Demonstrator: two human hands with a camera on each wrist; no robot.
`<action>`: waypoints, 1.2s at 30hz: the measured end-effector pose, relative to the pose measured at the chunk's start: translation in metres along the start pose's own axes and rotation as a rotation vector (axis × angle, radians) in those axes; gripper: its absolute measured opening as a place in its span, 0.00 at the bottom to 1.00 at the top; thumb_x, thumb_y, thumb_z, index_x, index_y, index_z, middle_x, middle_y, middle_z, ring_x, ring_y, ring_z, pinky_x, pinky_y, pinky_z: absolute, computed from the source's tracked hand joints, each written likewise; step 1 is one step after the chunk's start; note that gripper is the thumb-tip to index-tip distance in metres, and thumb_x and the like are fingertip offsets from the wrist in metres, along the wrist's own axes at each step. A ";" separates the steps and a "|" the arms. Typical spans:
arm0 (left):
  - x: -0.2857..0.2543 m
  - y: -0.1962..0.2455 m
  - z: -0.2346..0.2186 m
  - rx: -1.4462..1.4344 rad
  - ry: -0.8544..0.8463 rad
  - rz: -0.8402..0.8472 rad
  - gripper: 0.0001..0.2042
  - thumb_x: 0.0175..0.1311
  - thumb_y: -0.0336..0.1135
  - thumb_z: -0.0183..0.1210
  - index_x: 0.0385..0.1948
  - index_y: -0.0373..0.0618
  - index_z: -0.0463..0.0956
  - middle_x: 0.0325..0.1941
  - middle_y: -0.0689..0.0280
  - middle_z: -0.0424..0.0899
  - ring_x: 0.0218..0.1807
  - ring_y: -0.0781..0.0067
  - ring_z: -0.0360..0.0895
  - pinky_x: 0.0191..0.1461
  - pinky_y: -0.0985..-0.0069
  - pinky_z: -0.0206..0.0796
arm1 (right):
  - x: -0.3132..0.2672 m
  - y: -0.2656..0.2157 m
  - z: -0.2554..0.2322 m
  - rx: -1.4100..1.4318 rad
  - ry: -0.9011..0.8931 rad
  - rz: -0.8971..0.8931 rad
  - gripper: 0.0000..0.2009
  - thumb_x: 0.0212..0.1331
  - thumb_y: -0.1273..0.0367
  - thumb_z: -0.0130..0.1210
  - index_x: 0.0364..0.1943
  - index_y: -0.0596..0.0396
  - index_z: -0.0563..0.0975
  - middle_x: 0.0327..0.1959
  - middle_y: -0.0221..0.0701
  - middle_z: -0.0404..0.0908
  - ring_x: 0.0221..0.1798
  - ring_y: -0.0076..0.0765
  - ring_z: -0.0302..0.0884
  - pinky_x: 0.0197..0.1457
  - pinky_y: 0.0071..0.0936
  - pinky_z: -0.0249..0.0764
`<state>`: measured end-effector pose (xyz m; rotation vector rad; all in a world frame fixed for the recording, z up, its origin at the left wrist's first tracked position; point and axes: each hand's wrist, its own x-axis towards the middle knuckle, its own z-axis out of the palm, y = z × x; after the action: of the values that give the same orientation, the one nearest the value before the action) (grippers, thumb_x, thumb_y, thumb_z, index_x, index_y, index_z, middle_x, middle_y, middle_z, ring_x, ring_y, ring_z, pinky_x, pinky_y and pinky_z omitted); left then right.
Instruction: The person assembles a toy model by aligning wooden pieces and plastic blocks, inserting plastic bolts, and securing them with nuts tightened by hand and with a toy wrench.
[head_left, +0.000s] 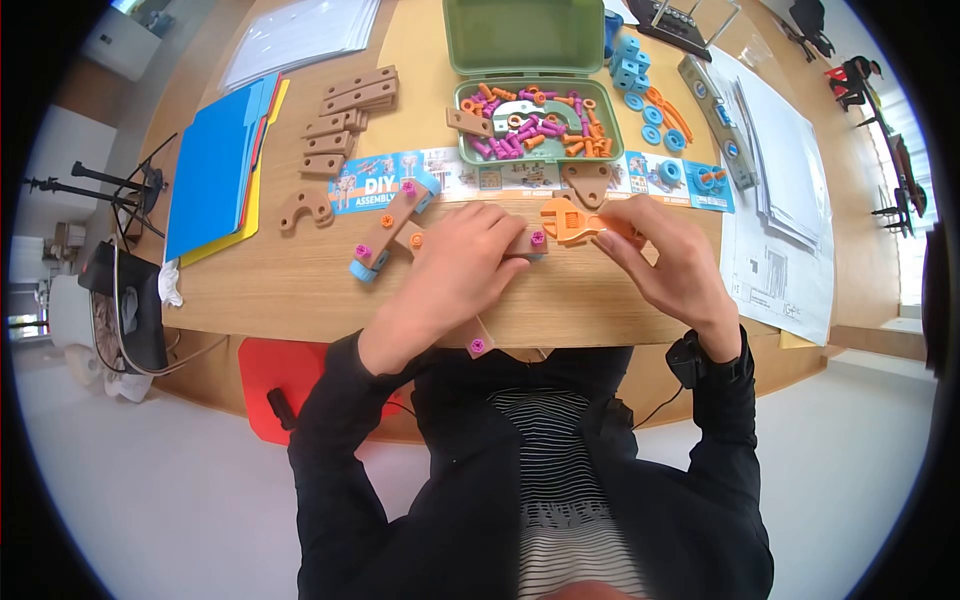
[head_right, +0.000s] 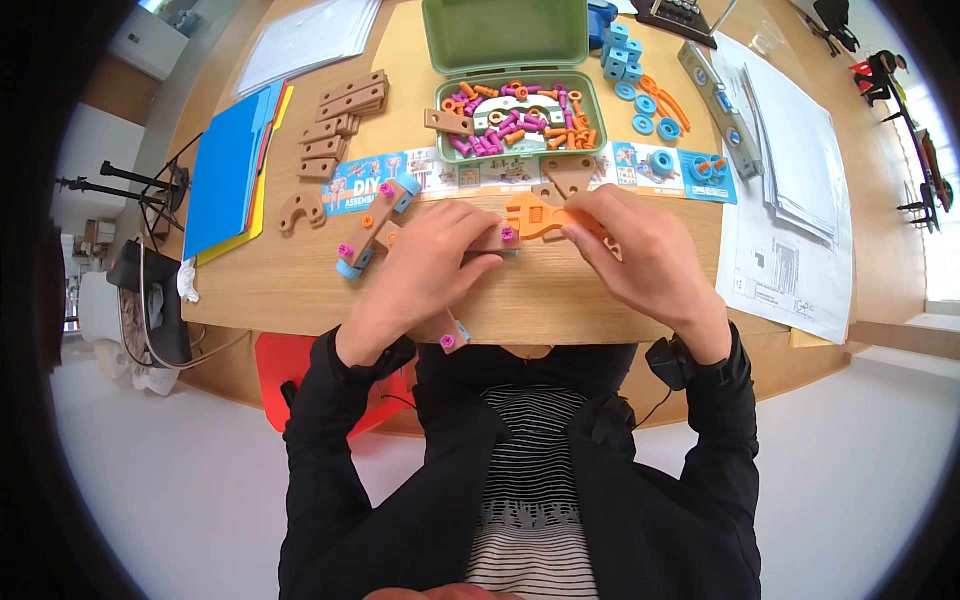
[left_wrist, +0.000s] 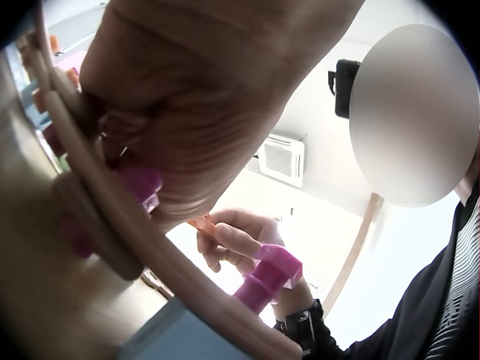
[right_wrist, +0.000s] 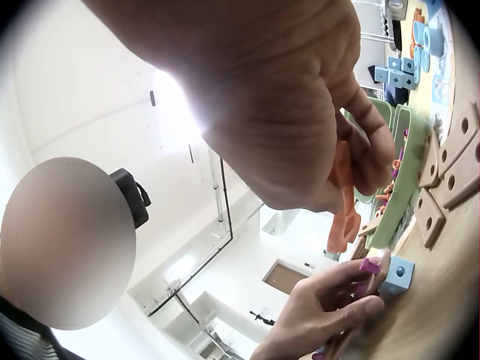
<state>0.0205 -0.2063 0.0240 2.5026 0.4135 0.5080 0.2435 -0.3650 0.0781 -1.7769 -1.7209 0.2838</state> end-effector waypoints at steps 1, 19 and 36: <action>0.002 0.003 0.000 0.030 -0.031 0.000 0.18 0.59 0.34 0.73 0.49 0.40 0.81 0.48 0.58 0.85 0.54 0.52 0.80 0.59 0.60 0.73 | 0.000 -0.001 0.000 0.000 -0.001 -0.001 0.10 0.66 0.75 0.68 0.49 0.61 0.82 0.35 0.36 0.83 0.33 0.35 0.80 0.39 0.31 0.76; 0.027 0.005 0.022 0.092 -0.063 0.054 0.15 0.61 0.35 0.71 0.43 0.40 0.77 0.44 0.56 0.80 0.53 0.51 0.78 0.57 0.59 0.72 | -0.006 0.006 0.018 0.023 0.013 0.278 0.11 0.73 0.66 0.62 0.49 0.59 0.79 0.37 0.48 0.87 0.42 0.60 0.86 0.44 0.47 0.78; 0.027 0.003 0.022 0.073 -0.041 0.085 0.13 0.60 0.34 0.70 0.38 0.39 0.76 0.41 0.56 0.80 0.49 0.50 0.80 0.54 0.57 0.73 | -0.009 0.008 0.015 0.048 0.034 0.314 0.11 0.72 0.66 0.62 0.49 0.60 0.81 0.39 0.48 0.87 0.42 0.60 0.85 0.45 0.47 0.78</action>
<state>0.0542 -0.2080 0.0161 2.6052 0.3165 0.4812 0.2401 -0.3688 0.0599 -2.0016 -1.3959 0.4213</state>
